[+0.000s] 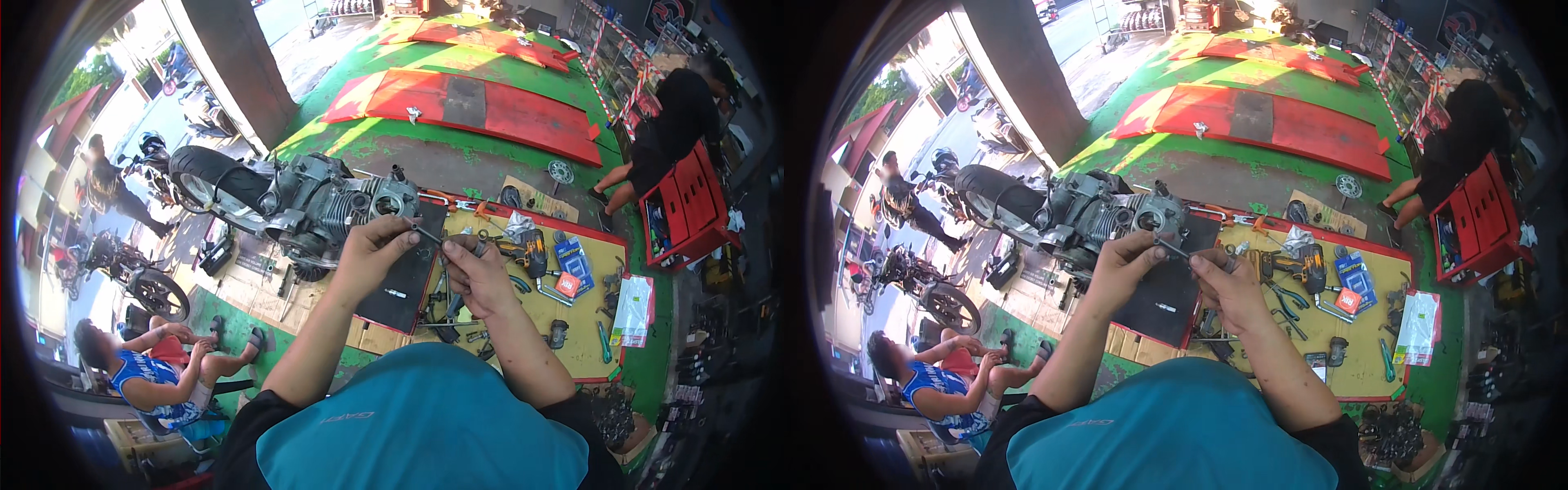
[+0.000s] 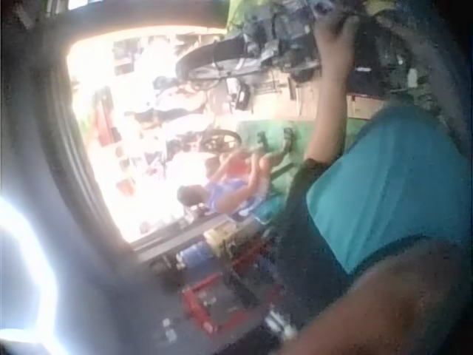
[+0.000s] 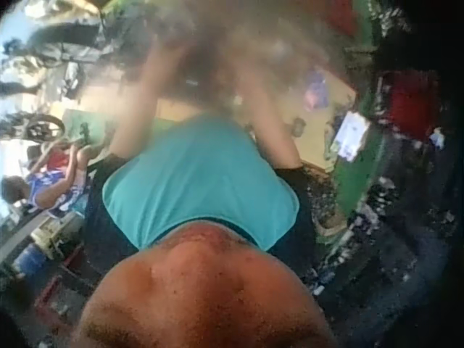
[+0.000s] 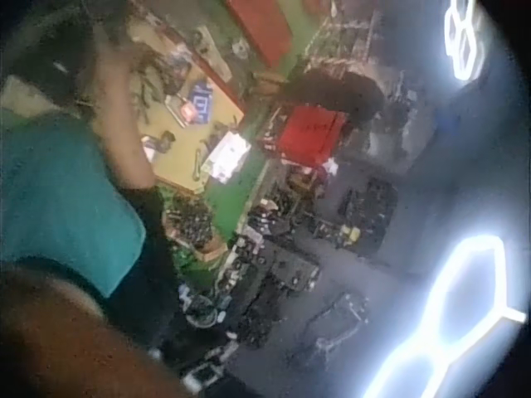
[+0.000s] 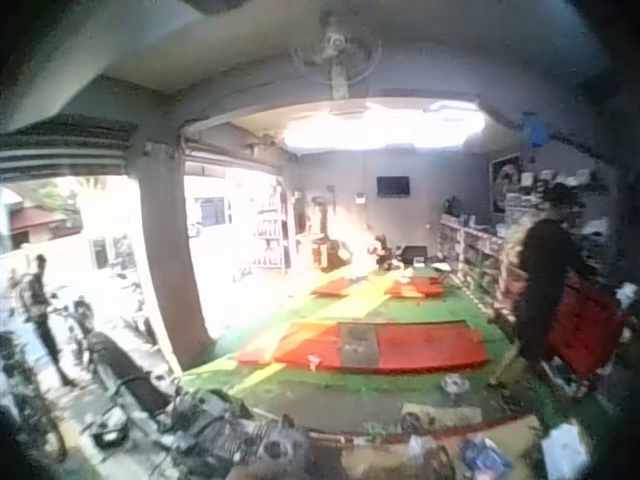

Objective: The person retrieves a wrench from a toolbox and proceeds to work on a motorcycle engine block placed on a workbench. They use the wrench to tighten bolts on the engine casing while another person observes and occasionally assists.

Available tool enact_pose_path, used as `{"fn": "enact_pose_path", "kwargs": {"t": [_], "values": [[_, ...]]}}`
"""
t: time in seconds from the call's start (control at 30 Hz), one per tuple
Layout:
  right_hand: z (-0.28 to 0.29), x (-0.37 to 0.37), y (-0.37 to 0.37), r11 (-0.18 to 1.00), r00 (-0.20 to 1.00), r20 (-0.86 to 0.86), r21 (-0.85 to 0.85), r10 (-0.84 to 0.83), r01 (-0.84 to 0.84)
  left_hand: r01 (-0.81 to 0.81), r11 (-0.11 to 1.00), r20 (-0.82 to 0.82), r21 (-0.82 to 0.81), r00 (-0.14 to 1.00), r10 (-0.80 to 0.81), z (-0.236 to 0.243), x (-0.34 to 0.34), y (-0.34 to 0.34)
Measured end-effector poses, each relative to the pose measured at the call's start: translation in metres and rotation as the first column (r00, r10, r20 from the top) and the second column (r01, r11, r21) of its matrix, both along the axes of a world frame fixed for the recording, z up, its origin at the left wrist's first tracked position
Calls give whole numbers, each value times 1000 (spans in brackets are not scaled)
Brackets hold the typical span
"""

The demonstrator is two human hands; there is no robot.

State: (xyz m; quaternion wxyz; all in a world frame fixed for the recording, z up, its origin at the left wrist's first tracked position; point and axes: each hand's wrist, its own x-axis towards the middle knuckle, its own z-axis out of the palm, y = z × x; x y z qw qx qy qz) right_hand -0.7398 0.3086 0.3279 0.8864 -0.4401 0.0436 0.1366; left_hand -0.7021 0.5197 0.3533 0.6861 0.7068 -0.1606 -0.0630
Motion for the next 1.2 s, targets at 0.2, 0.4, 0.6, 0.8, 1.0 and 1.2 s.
{"fn": "enact_pose_path", "kwargs": {"t": [0.2,0.4,0.6,0.8,1.0,1.2], "values": [[6,-3,11,997,998,-17,-48,57,-57,-91,913,-168,-398,985,25,-10,-12,-10],[-2,-5,20,968,991,34,-221,129,-119,-174,948,-8,-268,984,178,0,-30,-19],[-20,-6,17,929,994,33,-360,102,-83,-248,926,-55,-285,969,243,17,-28,-20],[-21,-6,13,891,996,87,-453,17,24,-280,932,-120,-231,959,259,16,-18,-11],[-32,-1,-8,869,986,154,-494,68,17,-349,899,-96,-266,937,336,5,-4,1],[-15,-15,-22,834,969,226,-551,102,41,-441,854,-139,-276,898,419,-23,10,46]]}}
